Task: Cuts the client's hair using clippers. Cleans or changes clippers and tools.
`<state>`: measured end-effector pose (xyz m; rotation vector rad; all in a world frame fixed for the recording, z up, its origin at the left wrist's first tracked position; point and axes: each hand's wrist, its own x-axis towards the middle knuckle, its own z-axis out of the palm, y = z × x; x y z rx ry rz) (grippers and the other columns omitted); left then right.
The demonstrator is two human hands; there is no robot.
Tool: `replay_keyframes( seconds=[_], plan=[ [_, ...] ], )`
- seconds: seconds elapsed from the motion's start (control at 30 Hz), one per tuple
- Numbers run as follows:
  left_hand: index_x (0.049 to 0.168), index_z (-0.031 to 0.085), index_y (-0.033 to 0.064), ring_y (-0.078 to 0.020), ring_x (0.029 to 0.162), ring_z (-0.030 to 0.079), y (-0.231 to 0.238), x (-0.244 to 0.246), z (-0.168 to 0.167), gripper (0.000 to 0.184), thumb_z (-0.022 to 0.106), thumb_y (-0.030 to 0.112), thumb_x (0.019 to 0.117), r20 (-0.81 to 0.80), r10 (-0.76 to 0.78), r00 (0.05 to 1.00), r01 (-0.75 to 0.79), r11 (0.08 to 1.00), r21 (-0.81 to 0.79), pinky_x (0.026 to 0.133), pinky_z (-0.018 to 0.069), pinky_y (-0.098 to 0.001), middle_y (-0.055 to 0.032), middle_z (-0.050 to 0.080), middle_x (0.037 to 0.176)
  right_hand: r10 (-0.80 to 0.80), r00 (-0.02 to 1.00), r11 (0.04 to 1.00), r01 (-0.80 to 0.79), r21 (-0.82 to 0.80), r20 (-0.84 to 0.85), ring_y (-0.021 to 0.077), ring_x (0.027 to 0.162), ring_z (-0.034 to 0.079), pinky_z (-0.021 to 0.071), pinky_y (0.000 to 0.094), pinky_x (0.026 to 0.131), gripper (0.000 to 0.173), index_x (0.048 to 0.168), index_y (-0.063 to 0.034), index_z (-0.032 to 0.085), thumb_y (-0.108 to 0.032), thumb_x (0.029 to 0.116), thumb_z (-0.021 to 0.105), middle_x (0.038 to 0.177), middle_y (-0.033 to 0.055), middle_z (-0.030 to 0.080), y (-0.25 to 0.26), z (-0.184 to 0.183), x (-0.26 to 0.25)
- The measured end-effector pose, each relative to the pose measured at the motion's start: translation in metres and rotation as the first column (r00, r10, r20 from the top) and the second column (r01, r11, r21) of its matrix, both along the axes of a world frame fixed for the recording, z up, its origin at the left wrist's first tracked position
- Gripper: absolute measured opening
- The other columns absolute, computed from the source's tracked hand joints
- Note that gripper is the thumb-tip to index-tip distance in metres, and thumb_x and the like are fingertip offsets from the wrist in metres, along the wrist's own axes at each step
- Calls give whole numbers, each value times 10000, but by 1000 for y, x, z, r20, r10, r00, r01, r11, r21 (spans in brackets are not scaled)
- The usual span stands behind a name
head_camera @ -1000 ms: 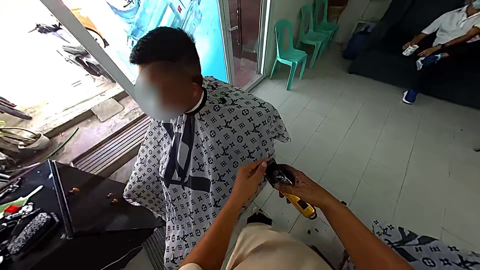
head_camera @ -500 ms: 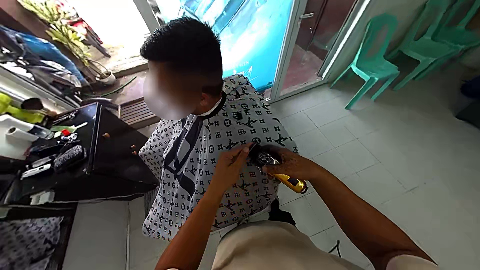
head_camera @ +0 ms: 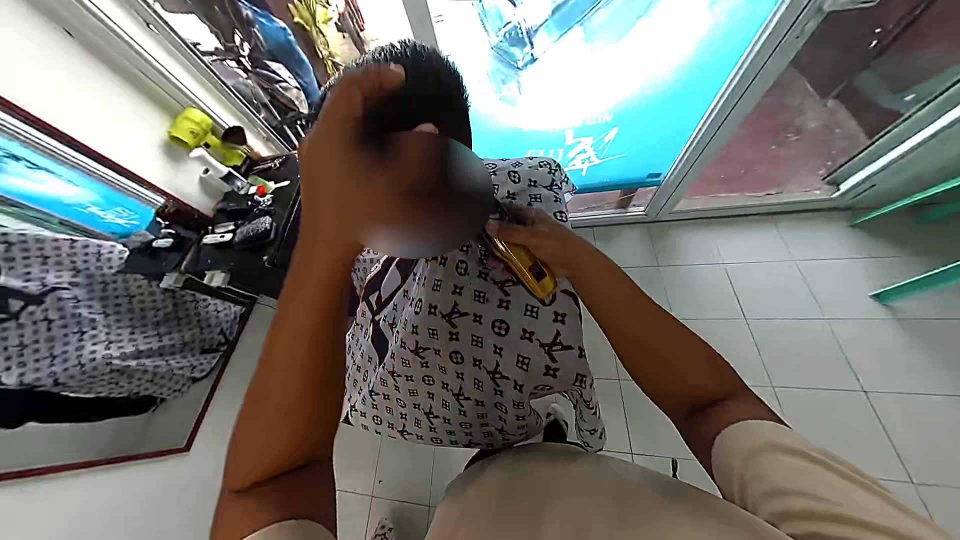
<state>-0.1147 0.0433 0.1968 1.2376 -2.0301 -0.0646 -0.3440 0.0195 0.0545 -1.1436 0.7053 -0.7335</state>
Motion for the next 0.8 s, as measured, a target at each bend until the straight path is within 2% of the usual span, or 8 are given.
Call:
replay_keyframes(
  seconds=[0.07,0.13,0.2,0.33,0.4,0.47,0.63,0.8],
  plan=[
    [1491,496,148,-216,1353,546,-31,-8,27,721,674,547,918,197,102,975,-124,987,102,1133,431,-473,-107,572,1459,53,996,999,-53,9,73,211,745,720,628,340,602,337,1311,-67,507,-265,1044,559,993,108,698,-24,-2,3],
    [1545,435,180,-313,1391,506,-58,-13,40,837,723,578,867,350,113,930,-199,955,219,1143,381,-579,-154,537,1489,98,988,994,-102,30,122,216,775,727,626,339,603,297,1295,-73,509,-238,1050,541,1027,112,705,-41,-6,6],
    [1556,415,182,-383,1357,521,-77,-15,40,887,756,579,840,433,115,894,-256,925,282,1110,381,-638,-202,552,1450,141,980,988,-147,37,140,223,785,729,625,340,602,287,1287,-69,514,-216,1042,536,1042,119,707,-52,-9,6],
    [1530,458,204,-391,1322,553,-83,-15,37,834,802,505,832,465,144,874,-311,899,307,1090,390,-658,-188,595,1407,194,962,979,-202,21,190,230,793,739,631,344,605,252,1244,-56,527,-195,1034,530,1044,131,715,-62,-8,4],
    [1521,475,211,-390,1311,562,-81,-16,36,813,801,497,834,463,153,873,-315,901,297,1083,395,-659,-185,606,1393,196,957,980,-195,-26,216,219,793,737,629,339,601,231,1213,-58,534,-196,1027,539,1010,118,717,-64,-4,5],
    [1519,479,210,-383,1312,561,-80,-16,35,807,801,499,837,453,162,877,-317,902,292,1085,396,-647,-186,605,1392,207,944,978,-195,-71,258,225,816,732,628,343,603,250,1224,-55,533,-190,1015,556,1037,123,710,-66,-2,6],
    [1517,483,226,-385,1305,565,-84,-13,32,814,801,519,828,437,172,883,-319,902,290,1079,398,-661,-185,605,1391,207,965,978,-205,-30,160,220,798,733,636,353,628,252,1219,-54,543,-199,1014,562,1014,118,713,-66,-5,0],
    [1499,509,234,-371,1293,577,-87,-12,29,786,789,530,828,423,170,890,-309,907,287,1064,409,-660,-179,622,1366,206,953,977,-187,-105,221,215,806,737,633,332,609,241,1218,-53,526,-181,1015,550,1042,120,713,-68,8,3]
  ],
)
